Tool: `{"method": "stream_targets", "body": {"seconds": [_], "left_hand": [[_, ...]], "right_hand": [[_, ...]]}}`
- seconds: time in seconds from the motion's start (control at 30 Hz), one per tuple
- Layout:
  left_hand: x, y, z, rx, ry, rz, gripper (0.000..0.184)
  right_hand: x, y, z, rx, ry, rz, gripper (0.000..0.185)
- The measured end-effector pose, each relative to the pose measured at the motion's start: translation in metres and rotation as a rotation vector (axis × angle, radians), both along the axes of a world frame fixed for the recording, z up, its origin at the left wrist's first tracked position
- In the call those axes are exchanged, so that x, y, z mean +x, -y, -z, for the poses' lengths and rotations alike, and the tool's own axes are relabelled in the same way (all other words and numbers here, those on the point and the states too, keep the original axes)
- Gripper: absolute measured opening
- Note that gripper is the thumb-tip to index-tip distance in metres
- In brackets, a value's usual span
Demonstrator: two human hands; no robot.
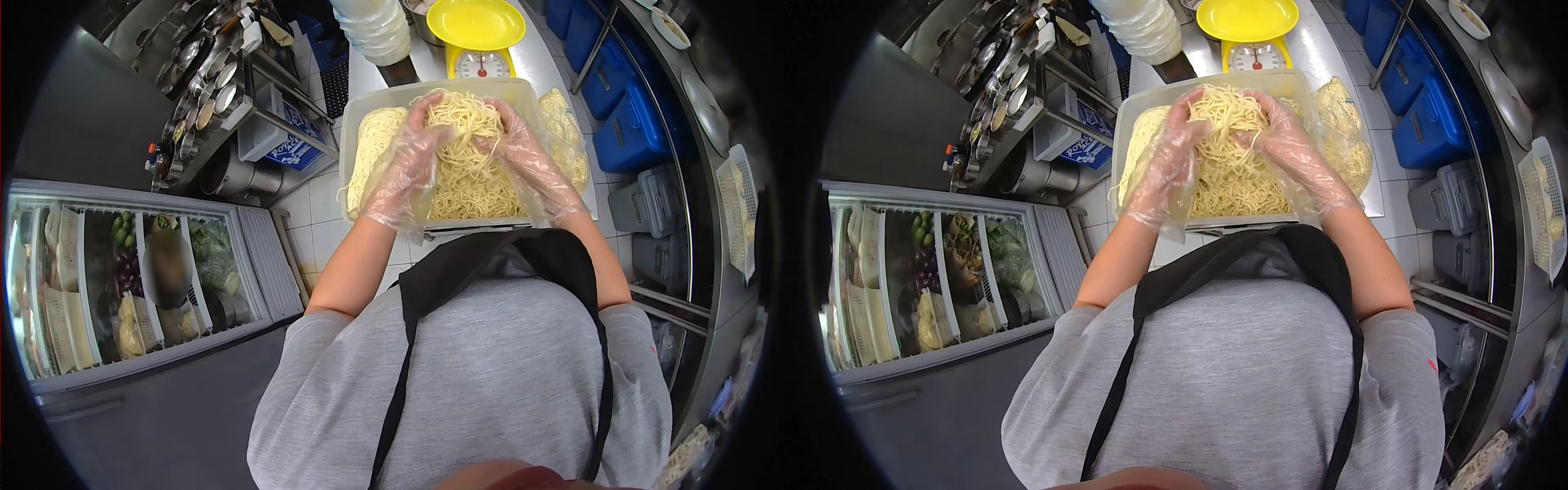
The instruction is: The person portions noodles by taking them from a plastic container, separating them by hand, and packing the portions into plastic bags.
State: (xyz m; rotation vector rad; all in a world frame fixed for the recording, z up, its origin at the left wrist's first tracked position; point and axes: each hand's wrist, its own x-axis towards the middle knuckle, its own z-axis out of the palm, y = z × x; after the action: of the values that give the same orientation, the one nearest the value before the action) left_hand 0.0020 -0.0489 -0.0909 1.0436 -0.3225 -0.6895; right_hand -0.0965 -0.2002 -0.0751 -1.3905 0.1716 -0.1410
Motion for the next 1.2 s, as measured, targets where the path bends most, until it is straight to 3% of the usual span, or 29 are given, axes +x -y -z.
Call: {"method": "stream_targets", "body": {"seconds": [0.07, 0.1, 0.17, 0.23, 0.3, 0.37, 0.4, 0.47, 0.5, 0.6, 0.63, 0.67, 0.73, 0.8, 0.87, 0.9, 0.97, 1.07, 1.13, 1.2], "left_hand": [[-0.024, 0.001, -0.016, 0.121, 0.055, 0.108, 0.062], [-0.016, 0.004, -0.002, 0.334, 0.332, 0.125, 0.063], [-0.008, 0.007, 0.001, 0.287, 0.306, 0.14, 0.061], [-0.006, 0.002, 0.001, 0.157, 0.158, 0.158, 0.058], [-0.007, -0.004, -0.007, 0.177, 0.195, 0.114, 0.059], [-0.008, -0.002, -0.013, 0.182, 0.25, 0.054, 0.063], [-0.013, -0.001, -0.016, 0.183, 0.25, 0.051, 0.063], [-0.026, 0.002, -0.024, 0.126, 0.216, 0.062, 0.065], [-0.026, 0.002, -0.02, 0.151, 0.397, 0.093, 0.064], [-0.021, 0.001, -0.005, 0.14, 0.365, 0.07, 0.055], [-0.017, 0.003, 0.004, 0.175, 0.203, 0.001, 0.049], [-0.016, 0.003, 0.001, 0.176, 0.202, 0.001, 0.049], [-0.013, 0.002, -0.008, 0.368, 0.298, 0.019, 0.046], [-0.008, -0.006, -0.013, 0.584, 0.61, -0.018, 0.047], [-0.003, -0.021, -0.035, 0.855, 0.963, 0.29, 0.054], [0.001, -0.023, -0.044, 1.059, 1.122, 0.277, 0.059], [0.02, -0.039, -0.041, 1.017, 1.055, 0.189, 0.061], [0.045, -0.061, -0.034, 1.091, 1.06, 0.046, 0.062], [0.058, -0.068, -0.027, 1.333, 1.039, 0.115, 0.056], [0.055, -0.072, -0.019, 1.335, 1.01, 0.013, 0.054]], "right_hand": [[0.007, 0.003, -0.001, -0.036, -0.02, 0.006, 0.052], [0.009, 0.005, -0.001, -0.035, -0.02, 0.002, 0.052], [0.011, 0.008, -0.001, -0.762, 0.305, 0.005, 0.049], [0.008, 0.008, -0.007, -0.622, 0.34, -0.09, 0.048], [0.005, 0.004, -0.015, -0.481, 0.375, -0.188, 0.047], [0.003, -0.003, -0.022, 0.036, 0.23, -0.057, 0.046], [0.003, -0.004, -0.019, 0.037, 0.23, -0.06, 0.046], [0.003, -0.003, -0.007, -0.038, 0.081, -0.006, 0.049], [0.002, -0.001, -0.002, -0.039, 0.081, -0.007, 0.049], [0.008, 0.008, 0.019, -0.236, 0.131, 0.02, 0.05], [0.016, 0.014, 0.03, -0.421, 0.169, 0.032, 0.049], [0.019, 0.016, 0.032, -0.605, 0.207, 0.044, 0.048], [0.016, 0.019, 0.031, -0.684, 0.244, 0.064, 0.047], [0.015, 0.019, 0.029, -0.756, 0.283, 0.074, 0.045], [0.015, 0.02, 0.029, -0.851, 0.156, 0.11, 0.041], [0.015, 0.022, 0.026, -0.85, 0.157, 0.103, 0.041], [0.016, 0.025, 0.016, -1.238, -0.119, 0.035, 0.041], [0.019, 0.015, 0.014, -1.433, 0.107, 0.159, 0.042], [0.026, -0.003, 0.003, -1.285, 0.198, 0.109, 0.04], [0.029, -0.025, -0.001, -1.136, 0.285, 0.066, 0.039]]}}
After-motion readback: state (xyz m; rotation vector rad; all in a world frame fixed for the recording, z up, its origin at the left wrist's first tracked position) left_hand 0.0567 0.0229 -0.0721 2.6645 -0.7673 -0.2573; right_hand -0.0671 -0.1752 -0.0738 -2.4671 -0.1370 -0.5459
